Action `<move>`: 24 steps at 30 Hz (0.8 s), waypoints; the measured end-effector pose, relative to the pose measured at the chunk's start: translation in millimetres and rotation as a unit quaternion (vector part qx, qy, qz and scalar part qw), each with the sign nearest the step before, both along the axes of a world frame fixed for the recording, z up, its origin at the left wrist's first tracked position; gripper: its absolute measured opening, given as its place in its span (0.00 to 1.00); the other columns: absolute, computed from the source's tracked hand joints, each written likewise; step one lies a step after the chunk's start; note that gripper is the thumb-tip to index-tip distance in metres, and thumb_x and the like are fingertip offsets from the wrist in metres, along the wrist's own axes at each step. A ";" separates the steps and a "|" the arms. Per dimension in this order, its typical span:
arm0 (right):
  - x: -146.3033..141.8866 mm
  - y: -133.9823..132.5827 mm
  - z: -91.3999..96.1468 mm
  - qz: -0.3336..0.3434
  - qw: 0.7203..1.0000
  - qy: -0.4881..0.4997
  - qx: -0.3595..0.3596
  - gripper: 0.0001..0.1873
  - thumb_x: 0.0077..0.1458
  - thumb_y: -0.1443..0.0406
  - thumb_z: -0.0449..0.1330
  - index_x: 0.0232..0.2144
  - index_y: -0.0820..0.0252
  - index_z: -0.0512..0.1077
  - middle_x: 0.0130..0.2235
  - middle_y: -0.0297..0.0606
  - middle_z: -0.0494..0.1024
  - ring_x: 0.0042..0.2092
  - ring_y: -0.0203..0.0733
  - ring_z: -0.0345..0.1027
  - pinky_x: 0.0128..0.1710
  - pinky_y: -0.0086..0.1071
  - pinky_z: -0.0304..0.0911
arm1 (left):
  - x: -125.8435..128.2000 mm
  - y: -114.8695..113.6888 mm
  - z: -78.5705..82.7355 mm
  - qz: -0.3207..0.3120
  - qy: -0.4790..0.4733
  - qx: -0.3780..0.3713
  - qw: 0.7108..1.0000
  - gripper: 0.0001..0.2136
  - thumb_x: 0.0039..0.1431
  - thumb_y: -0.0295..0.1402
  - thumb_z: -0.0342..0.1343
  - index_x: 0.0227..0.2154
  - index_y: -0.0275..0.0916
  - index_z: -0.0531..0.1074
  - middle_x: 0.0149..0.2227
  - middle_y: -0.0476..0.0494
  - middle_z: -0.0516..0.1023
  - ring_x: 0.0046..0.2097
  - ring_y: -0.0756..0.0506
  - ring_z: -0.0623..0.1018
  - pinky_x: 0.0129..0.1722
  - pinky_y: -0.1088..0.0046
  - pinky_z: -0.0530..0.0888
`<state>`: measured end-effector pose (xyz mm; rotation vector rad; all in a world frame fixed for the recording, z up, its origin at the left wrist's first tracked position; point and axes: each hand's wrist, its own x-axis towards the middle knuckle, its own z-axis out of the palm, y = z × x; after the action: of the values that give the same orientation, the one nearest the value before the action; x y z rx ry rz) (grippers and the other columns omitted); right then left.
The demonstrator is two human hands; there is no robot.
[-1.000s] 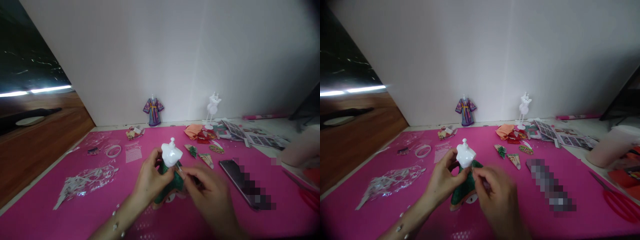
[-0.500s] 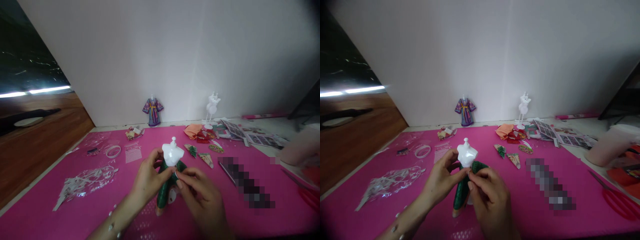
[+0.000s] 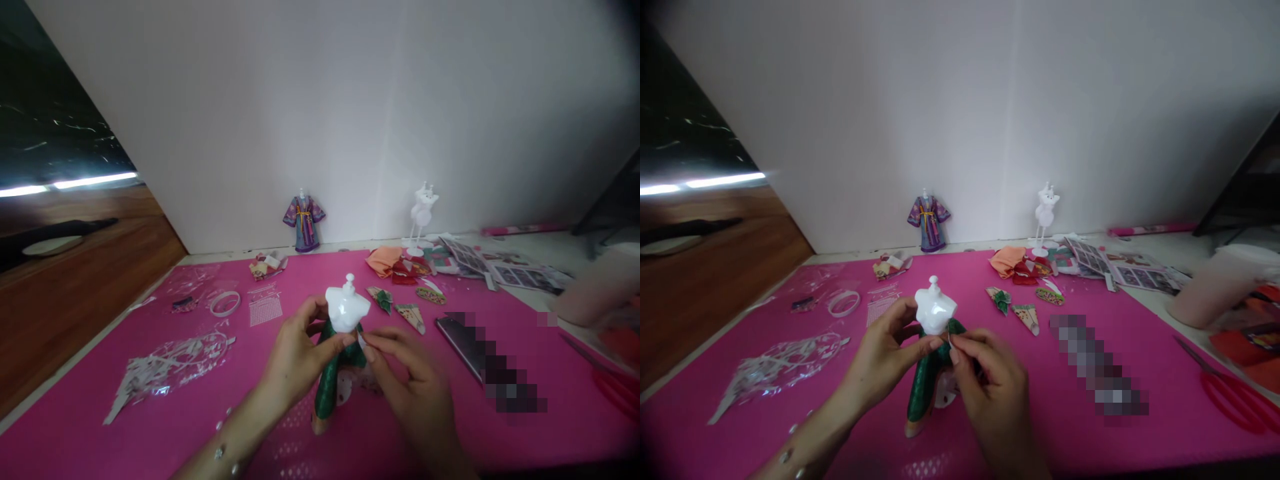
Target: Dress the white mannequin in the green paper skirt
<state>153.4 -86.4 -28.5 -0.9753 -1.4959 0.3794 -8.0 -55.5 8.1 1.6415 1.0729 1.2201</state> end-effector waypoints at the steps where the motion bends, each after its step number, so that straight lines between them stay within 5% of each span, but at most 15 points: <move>1: -0.2 1.1 0.2 -0.001 1.000 0.000 -0.003 0.09 0.57 0.70 0.60 0.37 0.54 0.78 0.36 0.37 0.80 0.38 0.40 0.75 0.34 0.29 0.71 | 0.2 -0.3 0.3 -0.001 0.000 0.000 1.000 0.14 0.52 0.27 0.64 0.40 0.42 0.71 0.39 0.50 0.78 0.43 0.46 0.78 0.45 0.69 0.71; 14: -0.3 5.3 -1.1 -0.023 0.999 -0.003 0.028 0.06 0.56 0.72 0.61 0.33 0.58 0.77 0.32 0.36 0.77 0.34 0.37 0.72 0.31 0.27 0.67 | 2.8 0.3 1.0 0.011 0.000 -0.007 1.000 0.14 0.50 0.26 0.64 0.39 0.41 0.70 0.38 0.51 0.78 0.42 0.46 0.77 0.45 0.68 0.71; 24: -5.4 4.9 -16.8 -0.027 0.995 -0.069 0.070 0.13 0.59 0.73 0.57 0.43 0.58 0.77 0.36 0.40 0.76 0.35 0.41 0.72 0.33 0.34 0.69 | 2.3 0.8 0.2 0.007 0.000 -0.007 1.000 0.15 0.48 0.27 0.66 0.40 0.43 0.72 0.39 0.51 0.78 0.42 0.46 0.78 0.44 0.69 0.71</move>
<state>148.1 -81.6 -45.3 -0.9426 -1.5946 0.1685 -5.7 -54.7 8.3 1.6261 1.0923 1.2190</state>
